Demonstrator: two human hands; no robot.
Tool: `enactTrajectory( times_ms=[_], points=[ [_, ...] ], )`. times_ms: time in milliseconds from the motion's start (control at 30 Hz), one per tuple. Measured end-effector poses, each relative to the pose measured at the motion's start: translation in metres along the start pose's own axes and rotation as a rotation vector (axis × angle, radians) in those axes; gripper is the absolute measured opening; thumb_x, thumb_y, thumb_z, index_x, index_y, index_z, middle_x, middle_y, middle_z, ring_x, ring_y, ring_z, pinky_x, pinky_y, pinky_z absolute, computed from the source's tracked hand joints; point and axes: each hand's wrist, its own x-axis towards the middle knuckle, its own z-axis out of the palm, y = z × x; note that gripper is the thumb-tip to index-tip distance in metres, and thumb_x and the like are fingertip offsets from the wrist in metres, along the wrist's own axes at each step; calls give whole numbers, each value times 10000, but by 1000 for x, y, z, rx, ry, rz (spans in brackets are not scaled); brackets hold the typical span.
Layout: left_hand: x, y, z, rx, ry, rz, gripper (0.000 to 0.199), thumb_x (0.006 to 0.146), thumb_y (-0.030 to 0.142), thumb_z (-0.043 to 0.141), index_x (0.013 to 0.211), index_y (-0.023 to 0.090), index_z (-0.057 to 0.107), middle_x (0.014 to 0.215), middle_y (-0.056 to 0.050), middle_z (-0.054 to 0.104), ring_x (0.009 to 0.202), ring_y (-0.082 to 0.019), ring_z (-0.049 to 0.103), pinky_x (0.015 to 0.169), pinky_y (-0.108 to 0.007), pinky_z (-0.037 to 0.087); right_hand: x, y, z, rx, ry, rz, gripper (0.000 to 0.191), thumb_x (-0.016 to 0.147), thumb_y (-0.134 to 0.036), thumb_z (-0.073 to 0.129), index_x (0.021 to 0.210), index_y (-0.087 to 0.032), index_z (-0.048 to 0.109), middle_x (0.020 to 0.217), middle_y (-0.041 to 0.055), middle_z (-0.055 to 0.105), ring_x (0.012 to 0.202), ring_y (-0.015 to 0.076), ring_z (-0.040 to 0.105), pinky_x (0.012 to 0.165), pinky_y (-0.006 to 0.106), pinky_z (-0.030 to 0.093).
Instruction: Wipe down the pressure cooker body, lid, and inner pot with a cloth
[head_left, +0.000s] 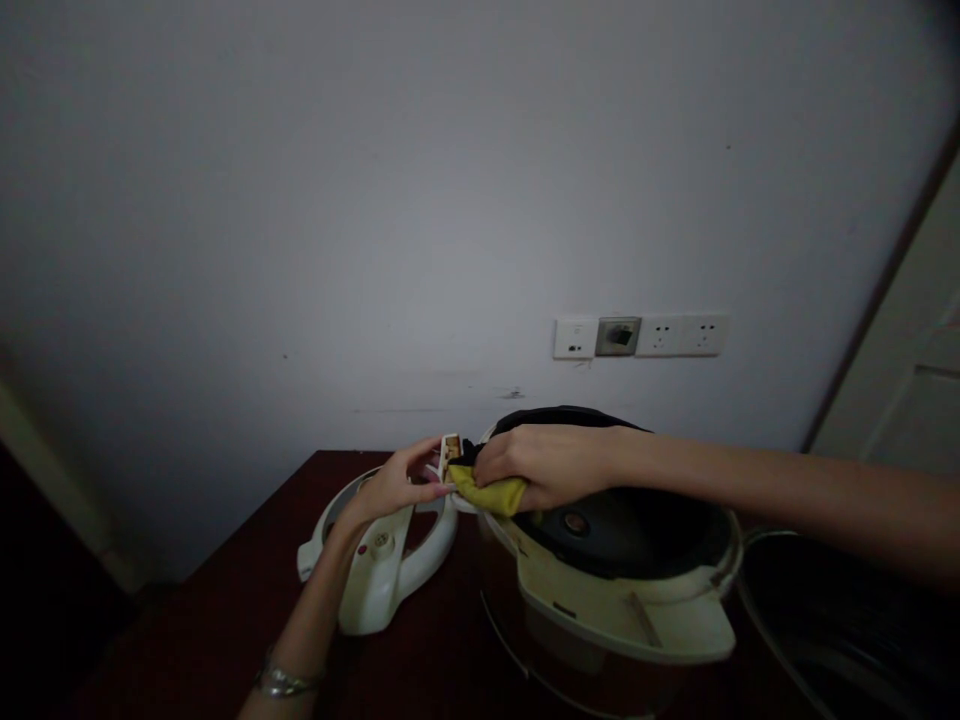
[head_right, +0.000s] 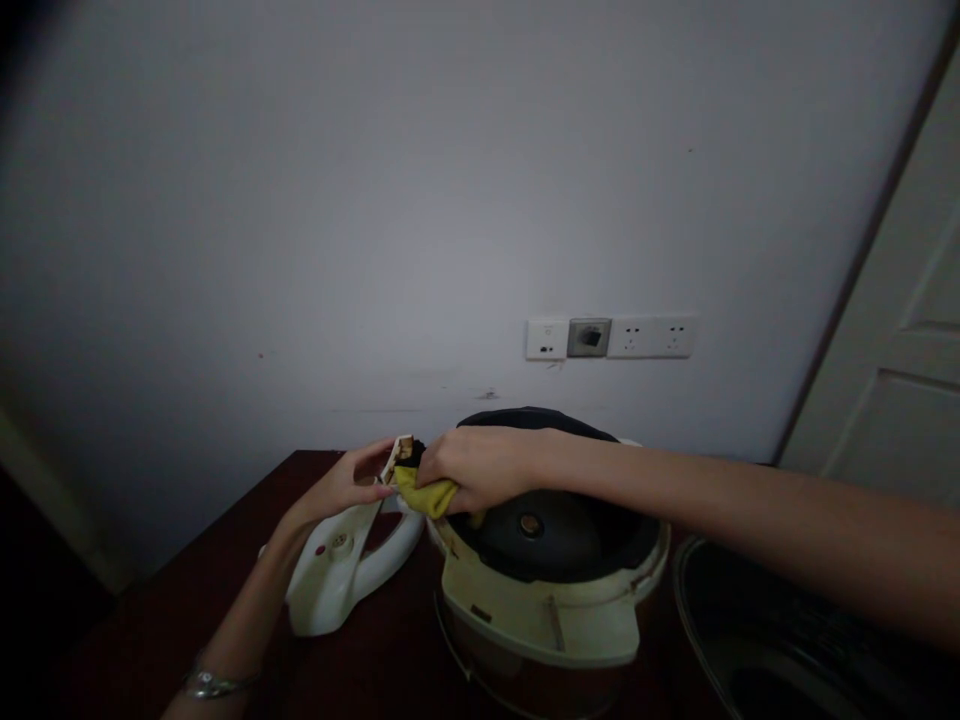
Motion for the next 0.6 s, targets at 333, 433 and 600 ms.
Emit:
enactTrajectory(
  times_ms=[333, 433, 600],
  points=[
    [-1, 1, 1, -41, -10, -14, 784, 630, 366, 753, 1321, 130, 469, 1099, -116, 633, 1045, -254, 565, 902, -404, 443, 12, -25, 0, -185, -33, 68, 170, 788, -226, 553, 708, -111, 649, 726, 89, 633, 657, 169, 545, 651, 307, 436],
    [-1, 0, 2, -46, 4, -27, 802, 629, 361, 751, 1329, 108, 452, 1090, -121, 630, 1043, -253, 565, 897, -400, 443, 3, -37, 1, -187, -24, 60, 158, 769, -240, 569, 707, -118, 649, 720, 88, 632, 671, 180, 549, 662, 318, 445],
    [-2, 4, 3, -21, -4, -23, 770, 635, 379, 741, 1309, 117, 476, 1132, -121, 627, 1022, -246, 571, 877, -392, 457, -34, -61, 10, -68, 29, 67, 90, 729, -188, 579, 774, -147, 646, 792, 92, 641, 820, 216, 556, 806, 347, 456]
  ],
)
